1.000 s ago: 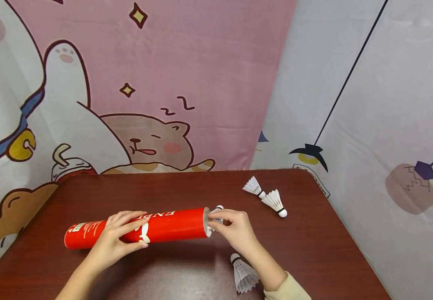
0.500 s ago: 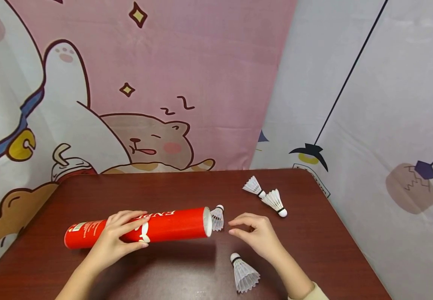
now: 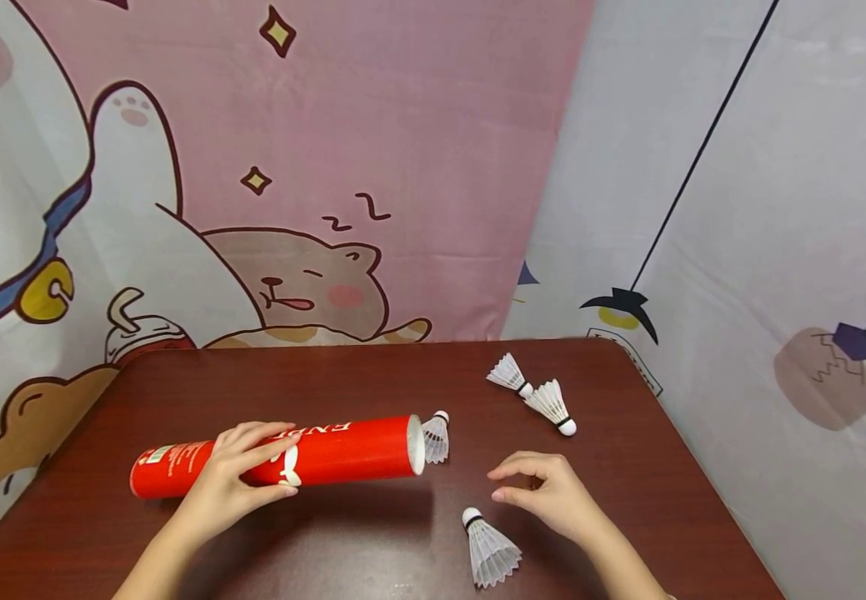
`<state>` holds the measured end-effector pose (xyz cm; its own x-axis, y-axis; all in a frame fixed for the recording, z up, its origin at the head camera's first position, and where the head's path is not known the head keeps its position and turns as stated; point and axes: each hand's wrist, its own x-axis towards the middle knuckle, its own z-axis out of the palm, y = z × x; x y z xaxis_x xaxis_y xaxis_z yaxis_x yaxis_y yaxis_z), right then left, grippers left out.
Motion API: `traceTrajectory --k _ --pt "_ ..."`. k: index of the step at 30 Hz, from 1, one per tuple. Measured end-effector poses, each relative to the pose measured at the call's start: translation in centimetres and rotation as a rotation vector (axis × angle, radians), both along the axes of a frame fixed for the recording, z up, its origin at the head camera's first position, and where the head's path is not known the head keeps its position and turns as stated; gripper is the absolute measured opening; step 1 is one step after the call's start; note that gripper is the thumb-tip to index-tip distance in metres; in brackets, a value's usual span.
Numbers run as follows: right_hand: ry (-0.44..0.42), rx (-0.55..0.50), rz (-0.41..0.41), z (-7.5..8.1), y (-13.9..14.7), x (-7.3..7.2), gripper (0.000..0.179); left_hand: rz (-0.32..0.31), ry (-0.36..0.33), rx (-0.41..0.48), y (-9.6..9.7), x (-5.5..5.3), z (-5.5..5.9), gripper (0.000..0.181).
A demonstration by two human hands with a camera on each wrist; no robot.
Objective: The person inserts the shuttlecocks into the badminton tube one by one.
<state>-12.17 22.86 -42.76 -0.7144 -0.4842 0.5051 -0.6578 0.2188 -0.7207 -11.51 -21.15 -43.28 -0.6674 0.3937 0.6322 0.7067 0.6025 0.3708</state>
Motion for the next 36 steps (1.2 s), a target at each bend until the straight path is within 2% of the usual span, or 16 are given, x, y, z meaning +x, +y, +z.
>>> traceTrajectory --k 4,9,15,18,22,27,36 --pt "-0.034 0.025 0.032 -2.1 1.7 -0.3 0.038 0.001 0.0 -0.003 0.0 0.0 0.0 0.069" --pt "-0.079 0.027 0.114 -3.2 3.1 -0.2 0.039 -0.002 0.003 -0.001 0.0 0.0 0.1 0.069" --pt "-0.106 0.008 0.249 -3.7 4.0 -0.1 0.047 -0.007 0.042 0.0 0.1 0.0 0.0 0.072" --pt "-0.141 0.013 0.295 -4.0 4.2 0.0 0.048 -0.007 0.038 0.001 0.0 0.0 0.0 0.069" --pt "-0.183 0.021 0.314 -4.2 4.3 0.3 0.048 0.0 0.004 -0.002 0.0 0.0 -0.1 0.068" --pt "-0.219 0.025 0.355 -4.4 4.2 0.5 0.053 0.0 0.006 -0.004 0.0 0.0 -0.1 0.065" --pt "-0.197 0.059 0.412 -4.7 4.0 0.5 0.058 0.001 0.032 -0.011 0.0 -0.1 -0.1 0.071"
